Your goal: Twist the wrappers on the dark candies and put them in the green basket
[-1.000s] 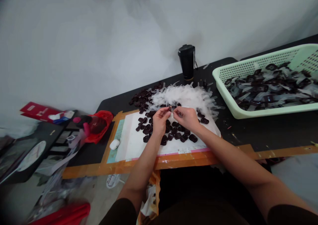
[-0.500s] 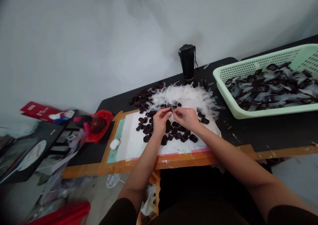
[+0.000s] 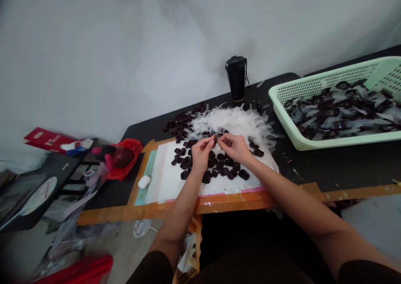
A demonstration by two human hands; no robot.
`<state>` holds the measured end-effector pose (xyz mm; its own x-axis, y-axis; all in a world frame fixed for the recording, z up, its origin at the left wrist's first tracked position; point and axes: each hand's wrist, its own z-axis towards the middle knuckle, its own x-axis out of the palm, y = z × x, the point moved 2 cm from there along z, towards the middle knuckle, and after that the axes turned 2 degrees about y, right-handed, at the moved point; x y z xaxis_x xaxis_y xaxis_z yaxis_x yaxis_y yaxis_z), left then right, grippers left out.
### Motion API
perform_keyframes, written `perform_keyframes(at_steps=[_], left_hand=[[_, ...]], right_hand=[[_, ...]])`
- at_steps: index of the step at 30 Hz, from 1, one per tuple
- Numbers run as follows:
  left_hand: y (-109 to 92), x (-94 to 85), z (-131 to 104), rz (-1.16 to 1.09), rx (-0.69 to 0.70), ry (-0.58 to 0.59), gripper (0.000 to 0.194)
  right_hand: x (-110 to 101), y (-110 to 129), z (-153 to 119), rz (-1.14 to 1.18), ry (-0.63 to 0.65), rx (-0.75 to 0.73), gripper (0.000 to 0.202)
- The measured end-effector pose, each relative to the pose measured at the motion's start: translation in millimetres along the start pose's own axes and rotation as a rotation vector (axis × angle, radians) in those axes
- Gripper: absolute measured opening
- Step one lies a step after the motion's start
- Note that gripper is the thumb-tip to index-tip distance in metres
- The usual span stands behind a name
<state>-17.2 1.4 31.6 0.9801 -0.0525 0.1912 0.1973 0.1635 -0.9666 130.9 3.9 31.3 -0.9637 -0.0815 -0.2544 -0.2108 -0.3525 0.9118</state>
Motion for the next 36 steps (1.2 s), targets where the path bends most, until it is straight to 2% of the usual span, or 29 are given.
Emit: perform_keyframes(at_steps=[7, 11, 15, 20, 23, 26, 28, 32, 36], left_hand=[[-2, -2.2, 0, 0.083, 0.018, 0.032, 0.014], [0, 0.2, -2, 0.148, 0.047, 0.041, 0.017], [7, 0.5, -3, 0.190, 0.019, 0.060, 0.021], [8, -1.2, -3, 0.252, 0.020, -0.012, 0.025], [7, 1.7, -2, 0.052, -0.035, 0.017, 0.028], [11, 5.6, -1, -0.254, -0.218, 0.074, 0.037], [13, 7.6, -1, -0.376, -0.319, 0.105, 0.037], [15, 9.3, -4, -0.444, -0.398, 0.090, 0.034], [16, 12.1, -6, -0.441, -0.474, 0.141, 0.036]], right_hand=[[1, -1, -1, 0.063, 0.019, -0.038, 0.021], [1, 4, 0, 0.027, 0.041, -0.087, 0.031], [1, 0, 2, 0.032, 0.084, -0.023, 0.021], [1, -6, 5, -0.003, 0.102, -0.011, 0.013], [-1, -5, 6, 0.093, 0.031, -0.047, 0.016], [0, -3, 6, 0.273, 0.004, -0.019, 0.021], [2, -2, 5, 0.328, -0.004, 0.014, 0.025], [3, -1, 2, 0.299, -0.084, 0.021, 0.028], [0, 1, 1, 0.261, -0.181, 0.048, 0.028]])
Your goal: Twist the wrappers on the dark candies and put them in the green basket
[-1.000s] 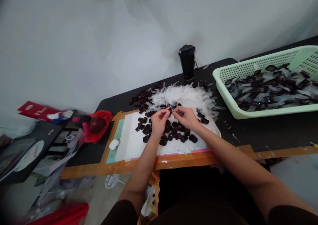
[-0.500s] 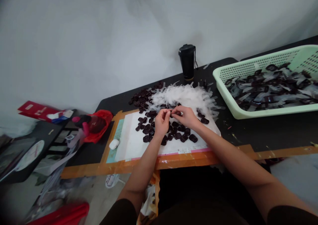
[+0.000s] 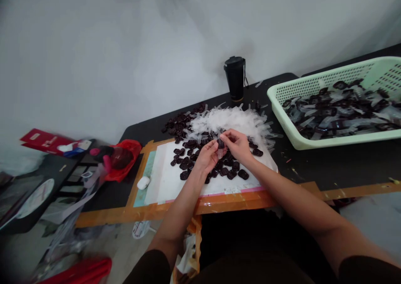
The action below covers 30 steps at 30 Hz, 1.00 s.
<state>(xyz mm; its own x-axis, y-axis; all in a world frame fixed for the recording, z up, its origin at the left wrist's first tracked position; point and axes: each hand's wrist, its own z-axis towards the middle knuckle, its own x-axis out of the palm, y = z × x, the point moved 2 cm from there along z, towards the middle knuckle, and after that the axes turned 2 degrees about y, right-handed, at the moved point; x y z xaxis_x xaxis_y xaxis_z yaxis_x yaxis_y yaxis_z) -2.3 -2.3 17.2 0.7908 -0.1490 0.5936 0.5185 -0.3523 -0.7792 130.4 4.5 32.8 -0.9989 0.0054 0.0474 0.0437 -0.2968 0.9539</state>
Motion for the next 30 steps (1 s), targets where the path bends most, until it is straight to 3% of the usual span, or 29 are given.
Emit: perform_keyframes(at_steps=[4, 9, 15, 21, 26, 30], left_hand=[[-1, 0.1, -1, 0.019, 0.002, -0.009, 0.037], [-1, 1.8, -3, 0.033, -0.041, 0.032, 0.037], [-2, 0.2, -1, -0.011, 0.023, -0.039, 0.037], [-9, -5.5, 2, 0.009, 0.205, -0.147, 0.038], [-8, -7.7, 4, 0.089, 0.253, -0.143, 0.034], [-8, -8.6, 4, 0.229, 0.310, -0.127, 0.030]], right_hand=[[0, 3, -1, -0.050, -0.063, -0.045, 0.028], [3, 0, -1, 0.099, -0.069, 0.032, 0.029], [0, -3, 5, 0.367, 0.126, 0.232, 0.031], [0, -2, 1, 0.493, 0.331, 0.524, 0.032], [-1, -5, 2, 0.514, 0.252, 0.668, 0.028], [-1, -5, 2, 0.524, 0.247, 0.652, 0.028]])
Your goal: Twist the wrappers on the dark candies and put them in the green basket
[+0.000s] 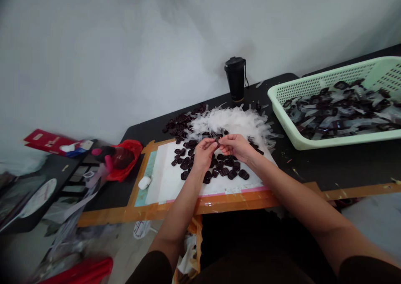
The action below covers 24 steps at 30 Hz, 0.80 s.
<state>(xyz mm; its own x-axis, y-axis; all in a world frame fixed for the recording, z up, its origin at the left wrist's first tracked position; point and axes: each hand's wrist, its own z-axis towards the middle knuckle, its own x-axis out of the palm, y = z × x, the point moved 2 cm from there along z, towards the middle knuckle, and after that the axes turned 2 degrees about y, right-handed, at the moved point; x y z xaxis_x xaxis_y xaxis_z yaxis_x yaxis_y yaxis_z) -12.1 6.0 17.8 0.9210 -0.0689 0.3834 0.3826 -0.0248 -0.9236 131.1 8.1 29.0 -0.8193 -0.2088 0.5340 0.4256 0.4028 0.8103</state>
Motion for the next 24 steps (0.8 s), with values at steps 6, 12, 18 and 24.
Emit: perform_keyframes(at_steps=[6, 12, 18, 24], left_hand=[[-8, -1.1, -3, 0.212, 0.134, 0.029, 0.022], [-9, -6.2, 0, 0.358, 0.213, -0.002, 0.023], [-8, -9.4, 0, 0.545, 0.292, -0.034, 0.024], [-6, -15.6, 2, 0.589, 0.334, -0.188, 0.028]], right_hand=[[2, -2, 1, -0.108, 0.000, -0.140, 0.030], [5, -1, -1, -0.390, -0.026, -0.334, 0.033], [10, -2, -6, -1.003, -0.044, -0.603, 0.031], [13, 1, -13, -1.386, -0.325, -0.665, 0.019]])
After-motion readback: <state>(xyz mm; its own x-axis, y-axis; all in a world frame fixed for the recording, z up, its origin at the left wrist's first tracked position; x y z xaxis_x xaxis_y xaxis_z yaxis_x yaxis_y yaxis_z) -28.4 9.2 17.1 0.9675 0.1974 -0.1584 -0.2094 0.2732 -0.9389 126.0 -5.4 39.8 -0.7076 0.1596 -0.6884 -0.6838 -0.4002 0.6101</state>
